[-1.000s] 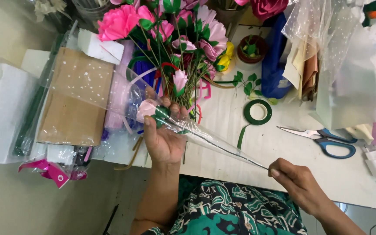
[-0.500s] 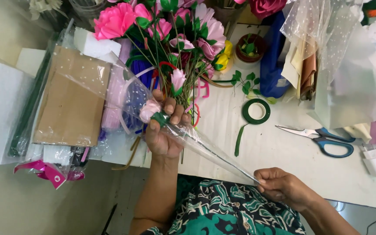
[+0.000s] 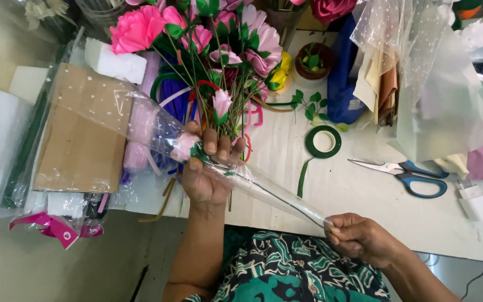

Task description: The person wraps green floral tape around a thin wire stem to secure a pink artificial rose and green leaves.

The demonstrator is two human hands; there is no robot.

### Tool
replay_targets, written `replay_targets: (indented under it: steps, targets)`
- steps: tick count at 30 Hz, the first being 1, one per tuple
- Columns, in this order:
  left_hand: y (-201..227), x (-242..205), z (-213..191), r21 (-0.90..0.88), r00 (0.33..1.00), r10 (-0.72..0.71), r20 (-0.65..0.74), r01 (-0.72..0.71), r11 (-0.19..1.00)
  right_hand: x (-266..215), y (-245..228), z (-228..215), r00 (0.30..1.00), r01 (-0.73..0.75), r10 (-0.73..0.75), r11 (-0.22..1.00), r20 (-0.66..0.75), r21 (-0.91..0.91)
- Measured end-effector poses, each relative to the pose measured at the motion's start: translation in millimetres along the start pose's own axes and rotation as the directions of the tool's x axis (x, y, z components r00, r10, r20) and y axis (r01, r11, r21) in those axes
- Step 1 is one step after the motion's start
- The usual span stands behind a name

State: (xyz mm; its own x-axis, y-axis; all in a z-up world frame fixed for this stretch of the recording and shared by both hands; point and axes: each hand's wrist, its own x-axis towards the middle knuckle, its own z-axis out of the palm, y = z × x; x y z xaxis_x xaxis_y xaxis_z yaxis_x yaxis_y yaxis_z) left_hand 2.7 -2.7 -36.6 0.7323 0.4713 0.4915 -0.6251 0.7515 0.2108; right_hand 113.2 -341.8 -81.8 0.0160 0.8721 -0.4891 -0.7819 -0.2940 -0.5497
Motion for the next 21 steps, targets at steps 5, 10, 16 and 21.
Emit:
replay_targets:
  steps: [5,10,16,21]
  targets:
    - [0,-2,-6,-0.095,0.999,-0.004,-0.037,0.001,0.995,1,-3,11,0.999,-0.015,0.013,0.998,-0.042,-0.061]
    - [3,6,1,-0.067,0.988,0.021,-0.150,-0.031,0.997,-11,-37,55,0.974,-0.030,-0.090,0.860,-0.208,-0.509]
    - [12,19,5,0.157,0.981,-0.012,-0.193,0.043,0.987,-16,-52,57,0.946,0.166,-0.316,0.652,-0.067,-0.740]
    - [-3,7,4,0.203,0.971,0.017,-0.239,0.033,0.979,-23,-81,77,0.929,0.052,-0.336,0.527,-0.153,-0.848]
